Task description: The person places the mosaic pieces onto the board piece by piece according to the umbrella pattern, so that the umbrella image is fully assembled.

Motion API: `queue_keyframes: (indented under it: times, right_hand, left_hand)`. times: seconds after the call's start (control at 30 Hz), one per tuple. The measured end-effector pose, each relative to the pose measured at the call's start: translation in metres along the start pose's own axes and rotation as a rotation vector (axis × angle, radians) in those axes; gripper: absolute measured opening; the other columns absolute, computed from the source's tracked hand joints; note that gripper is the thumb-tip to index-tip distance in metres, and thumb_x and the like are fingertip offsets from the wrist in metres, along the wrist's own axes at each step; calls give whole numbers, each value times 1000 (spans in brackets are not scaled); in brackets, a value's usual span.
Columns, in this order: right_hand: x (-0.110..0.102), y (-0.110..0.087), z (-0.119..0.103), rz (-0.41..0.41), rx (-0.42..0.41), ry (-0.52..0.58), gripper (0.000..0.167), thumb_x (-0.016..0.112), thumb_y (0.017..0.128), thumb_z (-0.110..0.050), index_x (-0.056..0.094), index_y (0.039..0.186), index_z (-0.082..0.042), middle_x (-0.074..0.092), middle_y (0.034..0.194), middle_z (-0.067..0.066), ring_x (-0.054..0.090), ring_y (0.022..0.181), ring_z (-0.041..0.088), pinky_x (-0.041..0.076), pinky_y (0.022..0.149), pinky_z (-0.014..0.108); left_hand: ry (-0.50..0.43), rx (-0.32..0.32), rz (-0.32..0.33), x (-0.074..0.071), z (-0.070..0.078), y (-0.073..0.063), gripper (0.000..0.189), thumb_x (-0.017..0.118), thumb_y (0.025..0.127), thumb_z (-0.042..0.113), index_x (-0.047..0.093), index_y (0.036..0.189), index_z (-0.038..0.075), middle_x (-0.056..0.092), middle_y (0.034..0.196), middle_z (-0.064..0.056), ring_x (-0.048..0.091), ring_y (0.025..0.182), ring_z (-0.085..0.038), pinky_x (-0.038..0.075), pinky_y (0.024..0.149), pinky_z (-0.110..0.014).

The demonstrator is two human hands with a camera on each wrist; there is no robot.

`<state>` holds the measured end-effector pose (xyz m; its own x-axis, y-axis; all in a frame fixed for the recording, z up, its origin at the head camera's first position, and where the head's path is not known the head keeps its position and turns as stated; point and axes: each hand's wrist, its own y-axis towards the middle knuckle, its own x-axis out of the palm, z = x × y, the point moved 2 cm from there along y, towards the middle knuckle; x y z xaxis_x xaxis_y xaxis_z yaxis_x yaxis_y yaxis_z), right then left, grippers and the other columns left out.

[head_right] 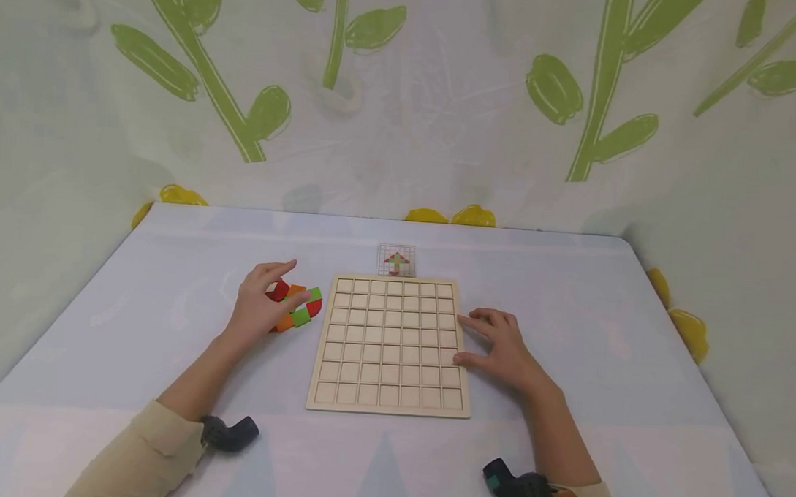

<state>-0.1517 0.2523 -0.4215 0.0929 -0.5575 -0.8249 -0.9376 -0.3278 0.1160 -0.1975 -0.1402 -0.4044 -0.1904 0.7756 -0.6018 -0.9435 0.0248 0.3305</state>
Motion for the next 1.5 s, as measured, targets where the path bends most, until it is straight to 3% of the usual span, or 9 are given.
queue_keyframes:
  times: [0.27, 0.47, 0.63, 0.83, 1.2, 1.5]
  right_hand:
    - [0, 0, 1, -4, -20, -4, 65, 80, 73, -28, 56, 129, -6, 44, 129, 20, 29, 121, 41, 29, 93, 62]
    - [0, -2, 1, -12, 2, -2, 65, 79, 74, -29, 56, 130, -7, 43, 131, 19, 27, 122, 41, 28, 94, 62]
    - [0, -2, 1, -15, 9, 1, 65, 79, 74, -29, 55, 131, -7, 43, 131, 19, 26, 123, 41, 27, 95, 62]
    - [0, -2, 2, -9, 17, 19, 64, 79, 74, -29, 56, 130, -8, 43, 131, 17, 26, 124, 40, 27, 95, 62]
    - [-1, -1, 1, -2, 33, 37, 65, 80, 73, -30, 57, 130, -8, 44, 130, 17, 26, 124, 39, 26, 96, 60]
    - [1, -1, 3, -3, 62, 37, 66, 81, 72, -32, 57, 130, -8, 44, 131, 18, 26, 124, 40, 26, 97, 62]
  left_hand:
    - [86, -13, 3, -6, -18, 3, 55, 77, 77, 34, 63, 123, 8, 55, 117, -16, 48, 106, -34, 34, 88, -50]
    - [182, -67, -2, -9, -32, 7, 48, 74, 80, 35, 66, 120, 9, 59, 110, -14, 53, 101, -32, 38, 85, -47]
    - [252, -110, -47, -14, -42, 10, 44, 72, 83, 33, 66, 119, 10, 60, 108, -15, 55, 95, -29, 43, 80, -43]
    - [221, -184, -128, -17, -49, 15, 42, 66, 87, 34, 64, 122, 10, 57, 111, -14, 51, 89, -26, 45, 71, -35]
    - [186, -229, -223, -20, -54, 26, 36, 64, 89, 33, 67, 118, 11, 56, 113, -14, 52, 106, -30, 47, 87, -45]
    - [183, -294, -258, -22, -56, 30, 38, 62, 90, 33, 65, 121, 11, 56, 117, -15, 51, 111, -32, 49, 87, -44]
